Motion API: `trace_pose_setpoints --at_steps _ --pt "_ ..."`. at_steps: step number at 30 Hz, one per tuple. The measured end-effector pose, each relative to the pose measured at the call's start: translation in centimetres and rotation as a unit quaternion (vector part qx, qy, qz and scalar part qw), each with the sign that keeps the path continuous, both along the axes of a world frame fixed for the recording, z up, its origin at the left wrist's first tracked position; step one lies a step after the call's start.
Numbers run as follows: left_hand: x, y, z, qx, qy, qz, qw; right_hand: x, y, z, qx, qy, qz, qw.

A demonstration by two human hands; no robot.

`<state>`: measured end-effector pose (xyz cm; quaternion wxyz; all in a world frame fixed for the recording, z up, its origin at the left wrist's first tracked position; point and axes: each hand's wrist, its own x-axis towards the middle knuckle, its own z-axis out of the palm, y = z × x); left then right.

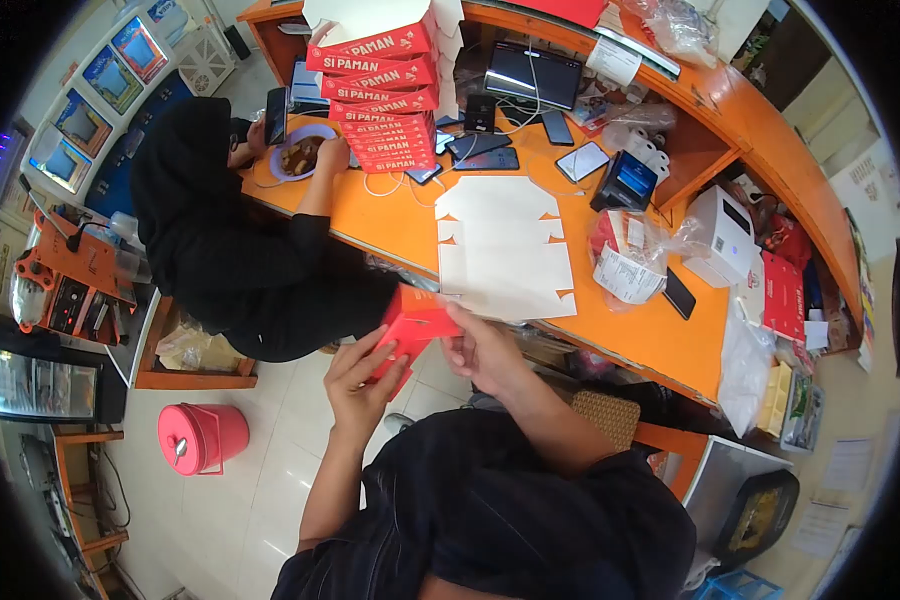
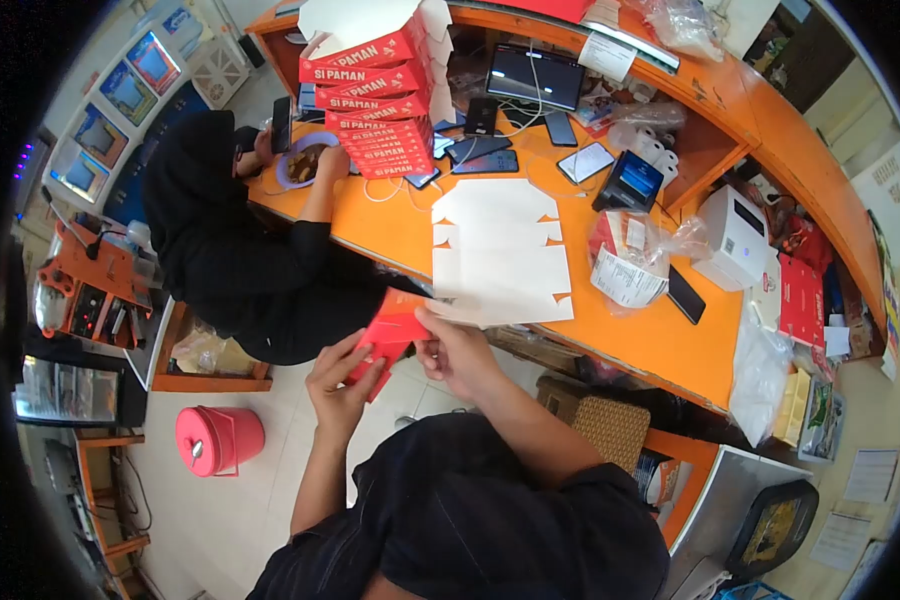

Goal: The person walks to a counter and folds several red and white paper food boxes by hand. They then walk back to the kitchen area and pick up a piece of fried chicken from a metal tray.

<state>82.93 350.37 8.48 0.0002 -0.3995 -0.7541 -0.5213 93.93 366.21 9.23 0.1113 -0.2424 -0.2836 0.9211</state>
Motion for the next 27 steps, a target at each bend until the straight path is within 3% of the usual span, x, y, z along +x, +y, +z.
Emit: trace_pose_setpoints --at_steps 1,2,3,5,6,7,8,9,11,15,17,18,19,21,23,24,25,27 --pt "-0.3 0.1 0.1 -0.030 0.127 -0.032 0.991 0.0 0.3 0.2 -0.004 -0.047 0.013 0.999" --pt "-0.5 0.3 -0.1 -0.019 0.151 -0.039 0.988 0.1 0.5 0.5 -0.010 -0.066 0.011 0.998" --pt "-0.5 0.4 0.1 -0.021 0.154 -0.037 0.987 0.4 0.8 -0.1 -0.011 -0.062 0.013 0.998" --pt "-0.4 0.8 0.5 -0.009 0.119 -0.050 0.992 1.0 1.5 -2.3 0.136 -0.069 0.058 0.987" --pt "-0.3 0.8 0.6 -0.007 0.099 -0.048 0.994 1.0 1.9 -2.9 0.134 -0.064 0.059 0.987" --pt "0.0 0.9 0.6 -0.008 0.104 -0.047 0.993 0.9 2.3 -3.3 0.379 -0.046 0.019 0.924" --pt "0.4 1.2 0.6 -0.010 0.063 -0.026 0.998 0.9 2.5 -3.5 0.599 -0.027 -0.025 0.800" --pt "0.8 1.6 0.5 -0.012 0.021 -0.006 1.000 0.7 2.4 -3.5 0.598 -0.025 -0.030 0.800" --pt "1.7 2.7 0.4 -0.004 0.068 0.011 0.998 0.1 1.1 -3.2 0.656 -0.024 -0.114 0.746" --pt "2.5 5.0 0.4 -0.006 0.095 0.051 0.994 -1.0 -0.7 -3.6 0.602 -0.040 -0.233 0.762" --pt "2.2 5.6 0.1 -0.034 0.086 0.045 0.995 -1.2 0.3 -3.5 0.612 -0.049 -0.239 0.753" --pt "1.7 6.0 -0.1 -0.038 0.089 0.048 0.994 -1.0 1.1 -3.7 0.590 -0.085 -0.122 0.794" --pt "0.9 6.6 -0.4 -0.035 -0.005 0.075 0.997 -0.8 1.9 -4.1 0.559 -0.118 -0.002 0.821" --pt "-2.1 7.5 -1.8 -0.003 -0.140 0.098 0.985 -0.5 3.3 -5.0 0.584 -0.088 0.038 0.806" --pt "-7.1 7.5 -3.6 0.034 -0.269 0.093 0.958 0.2 4.7 -4.7 0.708 -0.082 -0.031 0.701" --pt "-9.6 7.5 -4.3 0.051 -0.326 0.081 0.941 1.1 6.1 -5.5 0.751 -0.095 0.003 0.654" --pt "-11.9 7.6 -5.0 0.069 -0.382 0.069 0.919 2.0 7.3 -6.2 0.751 -0.091 0.002 0.654" --pt "-16.0 8.1 -6.0 0.063 -0.458 0.100 0.881 3.9 9.4 -7.5 0.797 -0.182 0.110 0.566"
